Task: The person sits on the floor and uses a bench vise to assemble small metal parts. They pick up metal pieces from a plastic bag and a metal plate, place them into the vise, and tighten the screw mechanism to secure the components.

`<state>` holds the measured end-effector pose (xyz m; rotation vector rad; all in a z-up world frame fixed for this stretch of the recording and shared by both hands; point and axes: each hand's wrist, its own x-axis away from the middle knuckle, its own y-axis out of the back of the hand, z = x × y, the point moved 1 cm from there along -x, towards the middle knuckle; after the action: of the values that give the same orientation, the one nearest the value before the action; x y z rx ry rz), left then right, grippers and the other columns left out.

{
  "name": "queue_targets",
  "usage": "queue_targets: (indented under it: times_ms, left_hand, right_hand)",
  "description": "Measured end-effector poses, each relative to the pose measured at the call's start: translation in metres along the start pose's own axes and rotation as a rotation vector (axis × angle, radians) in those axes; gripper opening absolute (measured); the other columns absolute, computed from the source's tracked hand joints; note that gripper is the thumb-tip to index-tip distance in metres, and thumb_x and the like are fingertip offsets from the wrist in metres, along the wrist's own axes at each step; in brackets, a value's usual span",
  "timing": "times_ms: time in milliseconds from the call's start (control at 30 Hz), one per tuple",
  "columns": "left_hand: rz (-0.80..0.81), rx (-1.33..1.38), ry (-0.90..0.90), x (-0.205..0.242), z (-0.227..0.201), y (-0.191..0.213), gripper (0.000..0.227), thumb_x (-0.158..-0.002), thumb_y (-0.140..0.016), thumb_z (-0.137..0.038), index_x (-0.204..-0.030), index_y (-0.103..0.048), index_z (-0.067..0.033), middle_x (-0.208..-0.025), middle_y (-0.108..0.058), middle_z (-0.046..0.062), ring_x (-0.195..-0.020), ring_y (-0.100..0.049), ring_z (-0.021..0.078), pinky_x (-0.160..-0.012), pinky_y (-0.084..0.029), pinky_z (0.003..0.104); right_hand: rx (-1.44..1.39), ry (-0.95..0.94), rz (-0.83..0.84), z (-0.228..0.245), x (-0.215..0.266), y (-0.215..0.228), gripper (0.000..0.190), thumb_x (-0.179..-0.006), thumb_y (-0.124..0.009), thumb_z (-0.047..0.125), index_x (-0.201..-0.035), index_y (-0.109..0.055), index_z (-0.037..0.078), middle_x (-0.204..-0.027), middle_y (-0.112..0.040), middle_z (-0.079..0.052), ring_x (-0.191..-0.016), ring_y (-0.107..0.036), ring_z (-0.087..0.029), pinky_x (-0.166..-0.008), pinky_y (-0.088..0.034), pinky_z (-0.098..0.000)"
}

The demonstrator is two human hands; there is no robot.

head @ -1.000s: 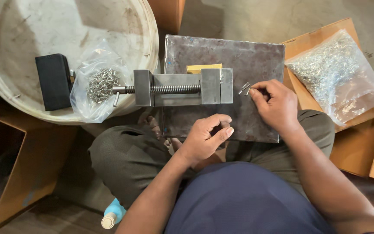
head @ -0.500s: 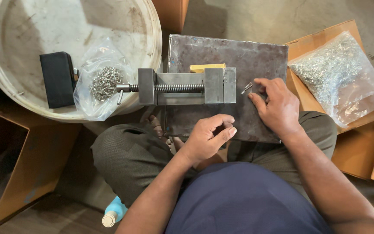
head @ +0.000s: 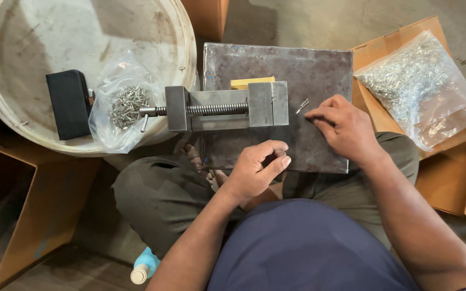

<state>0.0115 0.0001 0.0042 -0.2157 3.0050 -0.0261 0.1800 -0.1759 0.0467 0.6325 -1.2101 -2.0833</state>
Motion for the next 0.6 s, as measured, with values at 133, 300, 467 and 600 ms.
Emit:
queue_targets:
  times_ms: [133, 300, 467, 600]
  left_hand:
    - [0.011, -0.002, 0.038, -0.001, 0.001, -0.001, 0.026, -0.1, -0.069, -0.021, -0.116, -0.066, 0.0003, -0.085, -0.069, 0.006, -0.075, -0.063, 0.0124, -0.072, -0.053, 0.027]
    - [0.006, 0.05, -0.015, -0.001, -0.001, 0.001, 0.025, -0.102, -0.069, -0.019, -0.117, -0.065, 0.0008, -0.087, -0.069, 0.006, -0.08, -0.065, 0.0115, -0.076, -0.054, 0.028]
    - [0.002, 0.003, 0.018, 0.0, 0.0, 0.0, 0.027, -0.099, -0.069, -0.022, -0.117, -0.067, -0.0015, -0.088, -0.071, 0.006, -0.078, -0.066, 0.0114, -0.074, -0.055, 0.029]
    - [-0.019, 0.015, 0.01, 0.009, 0.012, -0.001, 0.031, -0.1, -0.069, -0.026, -0.121, -0.068, -0.0041, -0.092, -0.071, 0.007, -0.082, -0.065, 0.012, -0.078, -0.055, 0.029]
  right_hand:
    - [-0.085, 0.038, -0.108, -0.004, 0.008, 0.004, 0.017, -0.098, -0.071, 0.013, -0.114, -0.074, 0.01, -0.105, -0.068, -0.009, -0.095, -0.067, -0.028, -0.082, -0.053, -0.038]
    - [0.022, 0.002, -0.122, 0.002, 0.011, 0.0, 0.017, -0.093, -0.077, 0.017, -0.108, -0.077, 0.009, -0.095, -0.066, -0.01, -0.087, -0.067, -0.029, -0.076, -0.053, -0.0389]
    - [0.171, 0.042, -0.149, 0.004, 0.016, -0.008, 0.012, -0.093, -0.077, 0.019, -0.103, -0.077, 0.012, -0.097, -0.067, -0.008, -0.088, -0.068, -0.03, -0.075, -0.053, -0.0403]
    - [0.336, 0.076, -0.082, -0.001, 0.022, -0.021, 0.011, -0.101, -0.075, 0.024, -0.102, -0.075, 0.013, -0.097, -0.067, -0.006, -0.088, -0.068, -0.027, -0.077, -0.053, -0.0375]
